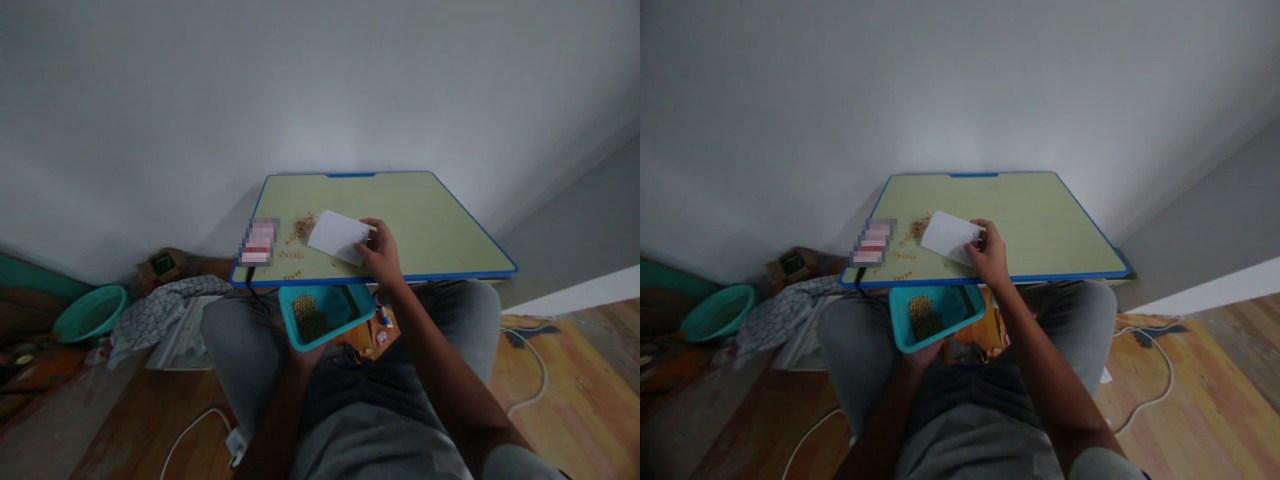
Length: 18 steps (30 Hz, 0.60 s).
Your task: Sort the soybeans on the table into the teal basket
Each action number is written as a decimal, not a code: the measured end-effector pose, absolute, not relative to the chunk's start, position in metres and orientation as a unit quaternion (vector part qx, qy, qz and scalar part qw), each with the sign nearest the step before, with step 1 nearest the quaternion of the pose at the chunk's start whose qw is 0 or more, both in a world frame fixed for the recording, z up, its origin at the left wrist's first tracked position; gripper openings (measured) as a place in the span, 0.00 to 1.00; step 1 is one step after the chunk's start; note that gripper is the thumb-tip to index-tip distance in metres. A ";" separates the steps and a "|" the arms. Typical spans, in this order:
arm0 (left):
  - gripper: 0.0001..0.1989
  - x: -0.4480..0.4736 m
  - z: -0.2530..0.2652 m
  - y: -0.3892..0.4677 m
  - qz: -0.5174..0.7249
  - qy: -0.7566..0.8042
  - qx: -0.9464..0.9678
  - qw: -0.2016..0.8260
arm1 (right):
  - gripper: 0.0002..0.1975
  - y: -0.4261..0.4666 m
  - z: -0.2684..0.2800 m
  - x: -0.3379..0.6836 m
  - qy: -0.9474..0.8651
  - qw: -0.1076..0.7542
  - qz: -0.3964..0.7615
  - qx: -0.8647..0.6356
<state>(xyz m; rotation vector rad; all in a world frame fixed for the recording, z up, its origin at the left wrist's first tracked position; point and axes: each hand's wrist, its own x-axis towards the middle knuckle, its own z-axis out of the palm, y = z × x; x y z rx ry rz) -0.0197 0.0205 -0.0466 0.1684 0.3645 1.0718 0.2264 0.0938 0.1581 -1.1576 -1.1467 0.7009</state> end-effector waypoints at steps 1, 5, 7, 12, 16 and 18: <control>0.26 -0.019 -0.048 0.021 0.508 0.175 0.079 0.840 | 0.28 0.091 0.157 0.227 -0.504 0.631 0.304 -0.506; 0.27 -0.018 -0.049 0.021 0.515 0.177 0.080 0.835 | 0.28 0.085 0.159 0.228 -0.510 0.629 0.283 -0.514; 0.26 -0.018 -0.048 0.021 0.515 0.175 0.082 0.835 | 0.27 0.084 0.161 0.227 -0.525 0.613 0.279 -0.521; 0.25 -0.019 -0.042 0.022 0.508 0.162 0.088 0.841 | 0.26 0.080 0.169 0.224 -0.560 0.578 0.284 -0.521; 0.25 -0.019 -0.034 0.021 0.504 0.149 0.092 0.846 | 0.26 0.077 0.173 0.223 -0.574 0.562 0.295 -0.517; 0.25 -0.019 -0.030 0.020 0.505 0.145 0.094 0.846 | 0.26 0.076 0.174 0.223 -0.584 0.555 0.300 -0.511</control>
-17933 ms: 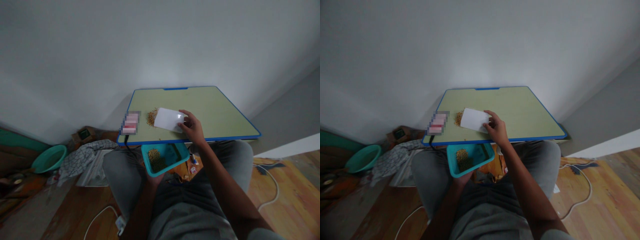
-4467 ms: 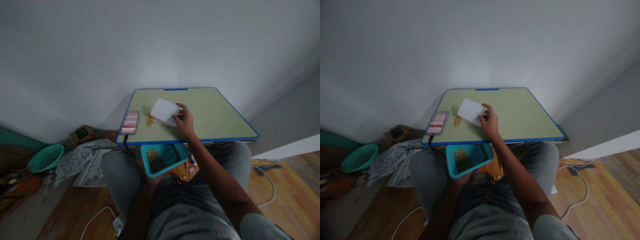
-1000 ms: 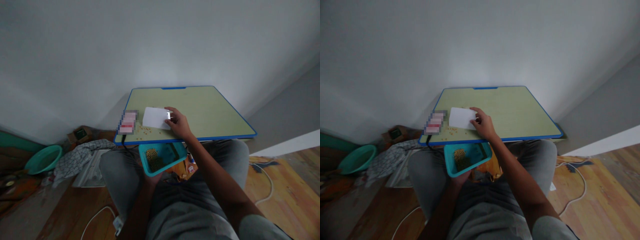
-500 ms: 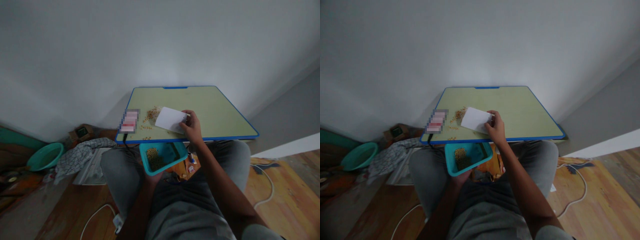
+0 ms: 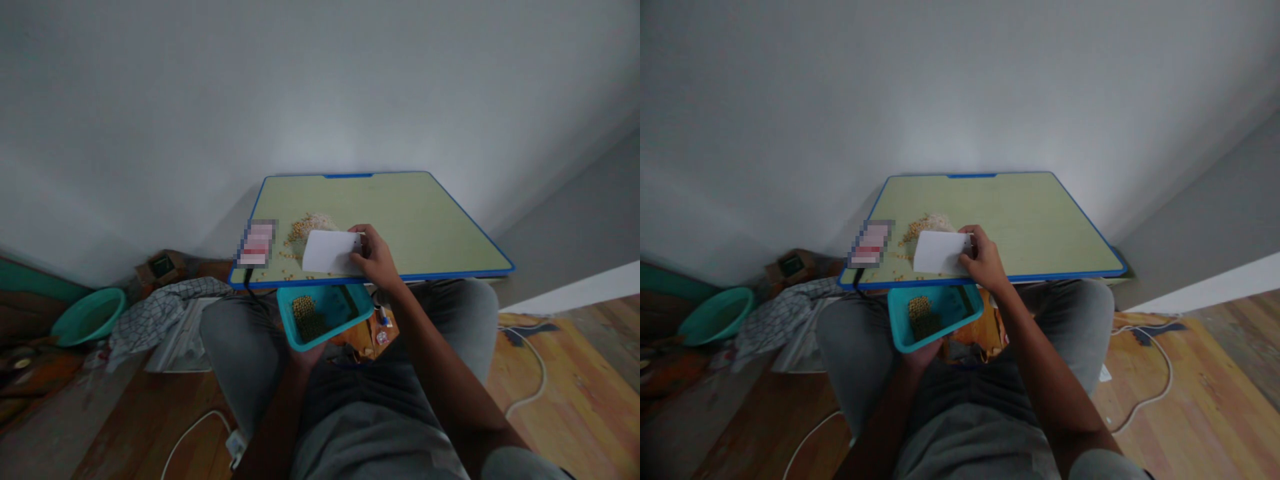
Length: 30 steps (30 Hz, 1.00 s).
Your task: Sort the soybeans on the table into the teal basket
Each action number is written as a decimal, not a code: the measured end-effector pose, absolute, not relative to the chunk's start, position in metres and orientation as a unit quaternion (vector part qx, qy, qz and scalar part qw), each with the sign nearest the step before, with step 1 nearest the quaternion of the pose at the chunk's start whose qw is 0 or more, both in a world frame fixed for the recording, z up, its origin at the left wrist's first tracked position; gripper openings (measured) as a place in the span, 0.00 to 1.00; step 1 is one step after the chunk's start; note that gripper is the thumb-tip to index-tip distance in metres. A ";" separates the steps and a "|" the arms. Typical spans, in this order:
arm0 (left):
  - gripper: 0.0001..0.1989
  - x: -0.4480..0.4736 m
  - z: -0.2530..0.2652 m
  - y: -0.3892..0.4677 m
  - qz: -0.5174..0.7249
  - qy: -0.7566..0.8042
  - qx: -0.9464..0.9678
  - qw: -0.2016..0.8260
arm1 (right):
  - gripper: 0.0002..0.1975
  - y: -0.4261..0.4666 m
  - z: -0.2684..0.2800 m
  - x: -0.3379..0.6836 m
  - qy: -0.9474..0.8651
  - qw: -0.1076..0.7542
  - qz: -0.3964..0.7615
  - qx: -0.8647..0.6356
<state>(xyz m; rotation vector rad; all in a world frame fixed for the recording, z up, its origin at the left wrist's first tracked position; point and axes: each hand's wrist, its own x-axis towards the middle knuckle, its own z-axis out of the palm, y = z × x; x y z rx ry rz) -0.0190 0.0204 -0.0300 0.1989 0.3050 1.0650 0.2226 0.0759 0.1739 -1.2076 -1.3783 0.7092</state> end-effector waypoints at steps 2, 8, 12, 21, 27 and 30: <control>0.25 -0.018 -0.026 0.020 0.503 0.141 0.096 0.848 | 0.26 0.076 0.174 0.223 -0.592 0.547 0.307 -0.506; 0.25 -0.014 -0.019 0.018 0.515 0.159 0.105 0.835 | 0.27 0.076 0.174 0.225 -0.609 0.528 0.329 -0.492; 0.25 -0.013 -0.020 0.019 0.516 0.162 0.102 0.835 | 0.26 0.076 0.174 0.226 -0.612 0.531 0.334 -0.481; 0.26 -0.018 -0.029 0.021 0.496 0.114 0.110 0.854 | 0.27 0.081 0.165 0.226 -0.581 0.577 0.325 -0.474; 0.27 -0.023 -0.030 0.023 0.486 0.086 0.131 0.860 | 0.30 0.084 0.163 0.226 -0.586 0.582 0.345 -0.447; 0.26 -0.024 -0.018 0.024 0.498 0.102 0.146 0.848 | 0.31 0.081 0.165 0.225 -0.626 0.542 0.322 -0.458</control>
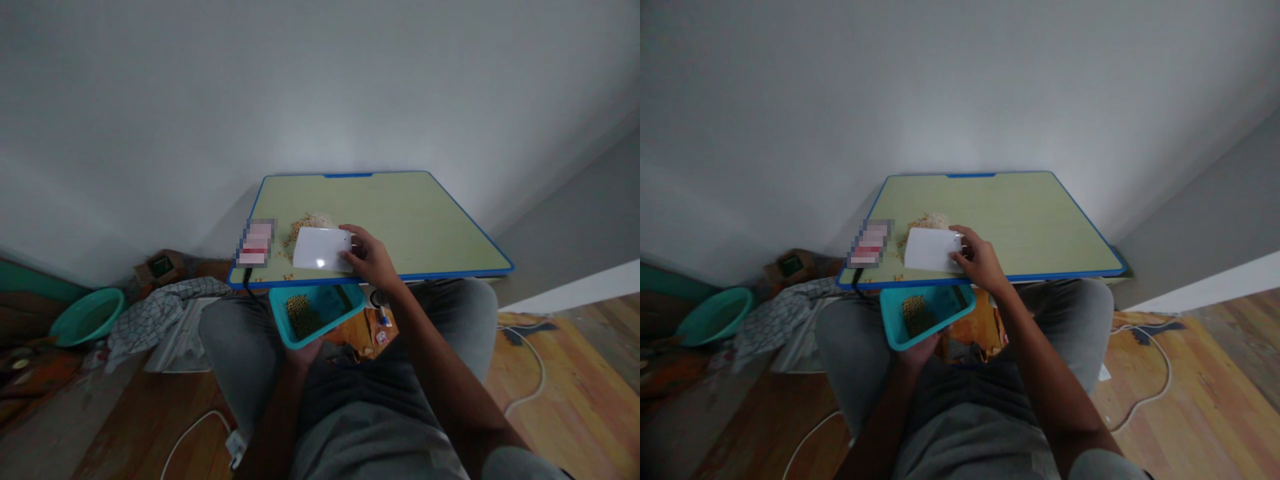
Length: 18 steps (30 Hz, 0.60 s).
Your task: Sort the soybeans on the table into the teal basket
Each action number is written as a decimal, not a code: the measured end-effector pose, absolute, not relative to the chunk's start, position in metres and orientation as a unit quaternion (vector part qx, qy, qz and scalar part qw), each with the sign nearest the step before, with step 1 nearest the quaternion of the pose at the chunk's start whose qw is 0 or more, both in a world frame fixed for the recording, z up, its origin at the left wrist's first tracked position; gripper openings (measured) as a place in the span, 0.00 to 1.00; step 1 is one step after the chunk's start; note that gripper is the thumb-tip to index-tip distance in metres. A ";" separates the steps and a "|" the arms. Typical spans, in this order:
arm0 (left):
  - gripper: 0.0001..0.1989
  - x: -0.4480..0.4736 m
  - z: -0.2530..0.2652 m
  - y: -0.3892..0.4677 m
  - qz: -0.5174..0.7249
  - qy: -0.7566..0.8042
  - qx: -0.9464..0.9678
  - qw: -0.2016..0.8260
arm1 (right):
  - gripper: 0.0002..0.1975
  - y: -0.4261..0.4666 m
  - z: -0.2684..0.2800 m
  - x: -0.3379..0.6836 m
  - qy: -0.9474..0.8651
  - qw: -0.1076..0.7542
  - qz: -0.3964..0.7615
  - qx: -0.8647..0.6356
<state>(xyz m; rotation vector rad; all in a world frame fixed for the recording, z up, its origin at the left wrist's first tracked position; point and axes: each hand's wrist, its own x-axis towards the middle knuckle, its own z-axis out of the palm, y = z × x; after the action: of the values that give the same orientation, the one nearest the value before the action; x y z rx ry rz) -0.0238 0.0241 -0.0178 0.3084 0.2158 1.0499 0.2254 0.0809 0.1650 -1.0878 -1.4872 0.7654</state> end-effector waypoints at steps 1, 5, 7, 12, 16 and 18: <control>0.26 -0.024 -0.013 0.024 0.504 0.113 0.149 0.843 | 0.32 0.080 0.166 0.225 -0.635 0.535 0.314 -0.460; 0.26 -0.023 -0.001 0.023 0.510 0.144 0.152 0.834 | 0.32 0.078 0.167 0.225 -0.648 0.530 0.292 -0.462; 0.27 -0.024 0.001 0.022 0.515 0.163 0.148 0.828 | 0.32 0.078 0.167 0.225 -0.649 0.530 0.287 -0.465; 0.27 -0.025 0.000 0.024 0.536 0.186 0.105 0.817 | 0.34 0.078 0.169 0.220 -0.657 0.513 0.276 -0.478; 0.28 -0.028 -0.005 0.029 0.537 0.175 0.073 0.822 | 0.35 0.076 0.174 0.214 -0.677 0.487 0.236 -0.499; 0.29 -0.031 -0.005 0.030 0.536 0.167 0.069 0.825 | 0.35 0.075 0.175 0.212 -0.687 0.477 0.227 -0.500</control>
<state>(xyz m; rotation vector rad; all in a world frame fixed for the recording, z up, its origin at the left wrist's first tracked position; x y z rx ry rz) -0.0307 0.0302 -0.0054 0.1472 0.3546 1.1390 0.2121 0.0745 0.1750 -1.2210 -1.6774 0.5558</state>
